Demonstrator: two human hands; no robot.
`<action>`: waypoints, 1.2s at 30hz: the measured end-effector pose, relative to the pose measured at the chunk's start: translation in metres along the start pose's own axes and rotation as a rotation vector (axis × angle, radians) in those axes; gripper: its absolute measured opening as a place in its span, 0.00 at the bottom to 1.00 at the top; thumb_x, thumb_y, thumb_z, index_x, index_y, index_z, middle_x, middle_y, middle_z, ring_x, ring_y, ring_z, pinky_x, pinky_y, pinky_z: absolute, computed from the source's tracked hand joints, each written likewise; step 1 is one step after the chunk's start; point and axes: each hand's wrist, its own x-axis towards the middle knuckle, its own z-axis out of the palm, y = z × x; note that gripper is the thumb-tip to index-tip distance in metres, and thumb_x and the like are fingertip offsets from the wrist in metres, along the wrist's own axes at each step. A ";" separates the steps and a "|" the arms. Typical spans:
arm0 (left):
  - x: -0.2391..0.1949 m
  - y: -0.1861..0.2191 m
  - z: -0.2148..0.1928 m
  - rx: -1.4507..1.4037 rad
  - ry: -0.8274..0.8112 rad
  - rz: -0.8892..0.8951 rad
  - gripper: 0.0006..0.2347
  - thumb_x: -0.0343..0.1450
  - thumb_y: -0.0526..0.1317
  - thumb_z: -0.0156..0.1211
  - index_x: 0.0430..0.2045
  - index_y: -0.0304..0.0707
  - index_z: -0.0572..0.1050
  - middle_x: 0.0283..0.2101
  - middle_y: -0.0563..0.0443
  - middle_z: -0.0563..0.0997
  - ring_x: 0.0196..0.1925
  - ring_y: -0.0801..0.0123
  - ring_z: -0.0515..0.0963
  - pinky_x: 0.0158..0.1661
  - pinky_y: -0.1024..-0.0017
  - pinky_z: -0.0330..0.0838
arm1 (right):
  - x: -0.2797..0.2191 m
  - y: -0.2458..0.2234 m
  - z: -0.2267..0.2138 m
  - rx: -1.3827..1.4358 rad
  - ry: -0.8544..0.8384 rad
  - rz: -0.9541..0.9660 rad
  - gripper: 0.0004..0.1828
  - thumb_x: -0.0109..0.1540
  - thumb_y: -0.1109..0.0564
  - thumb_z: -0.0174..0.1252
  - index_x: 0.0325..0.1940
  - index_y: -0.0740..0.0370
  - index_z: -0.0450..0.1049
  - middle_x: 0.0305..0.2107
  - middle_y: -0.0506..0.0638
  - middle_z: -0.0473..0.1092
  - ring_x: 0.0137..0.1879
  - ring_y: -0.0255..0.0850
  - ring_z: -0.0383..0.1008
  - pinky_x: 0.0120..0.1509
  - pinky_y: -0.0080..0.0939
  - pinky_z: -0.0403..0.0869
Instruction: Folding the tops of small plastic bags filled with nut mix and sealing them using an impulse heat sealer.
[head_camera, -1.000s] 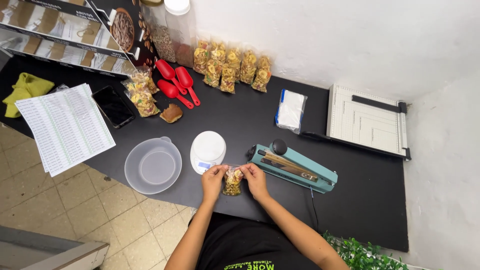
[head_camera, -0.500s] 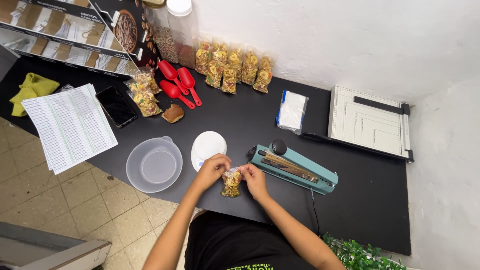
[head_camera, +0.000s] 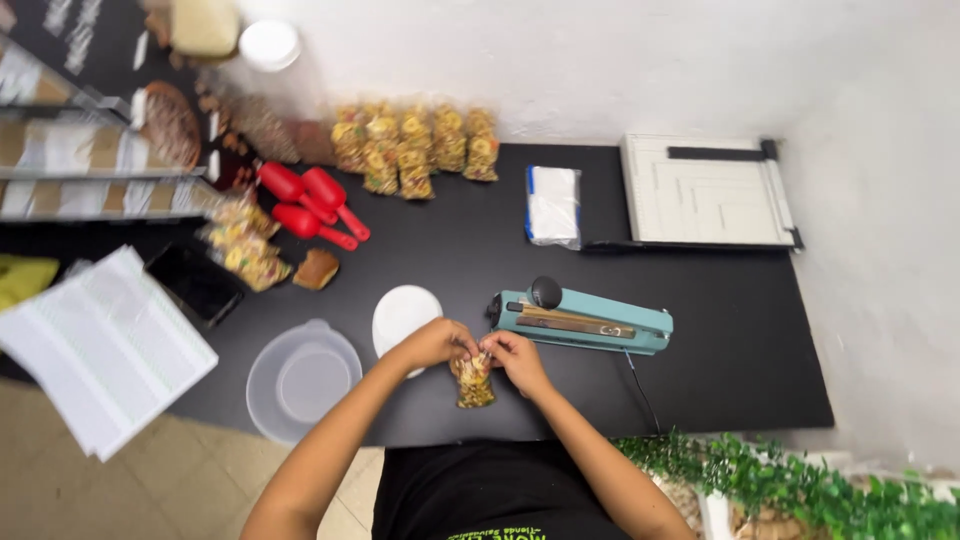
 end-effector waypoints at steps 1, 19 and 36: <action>0.002 -0.001 0.000 0.011 -0.030 0.018 0.04 0.64 0.34 0.70 0.28 0.44 0.85 0.35 0.46 0.86 0.44 0.50 0.84 0.47 0.59 0.76 | -0.001 -0.002 -0.001 0.013 0.034 -0.006 0.06 0.65 0.61 0.61 0.36 0.65 0.82 0.35 0.55 0.80 0.36 0.39 0.80 0.39 0.41 0.84; 0.139 0.018 -0.025 -0.107 -0.375 0.240 0.06 0.66 0.34 0.68 0.33 0.43 0.87 0.34 0.42 0.85 0.35 0.58 0.80 0.41 0.61 0.73 | -0.010 0.026 -0.031 0.420 0.287 -0.027 0.16 0.58 0.59 0.72 0.34 0.59 0.67 0.34 0.48 0.75 0.40 0.39 0.80 0.40 0.36 0.79; 0.194 0.138 -0.013 -0.126 -0.504 0.362 0.06 0.66 0.30 0.65 0.33 0.39 0.84 0.40 0.50 0.84 0.42 0.60 0.82 0.44 0.65 0.75 | -0.037 -0.010 -0.138 0.458 0.466 0.343 0.33 0.57 0.46 0.74 0.50 0.77 0.70 0.28 0.62 0.76 0.31 0.47 0.82 0.32 0.43 0.83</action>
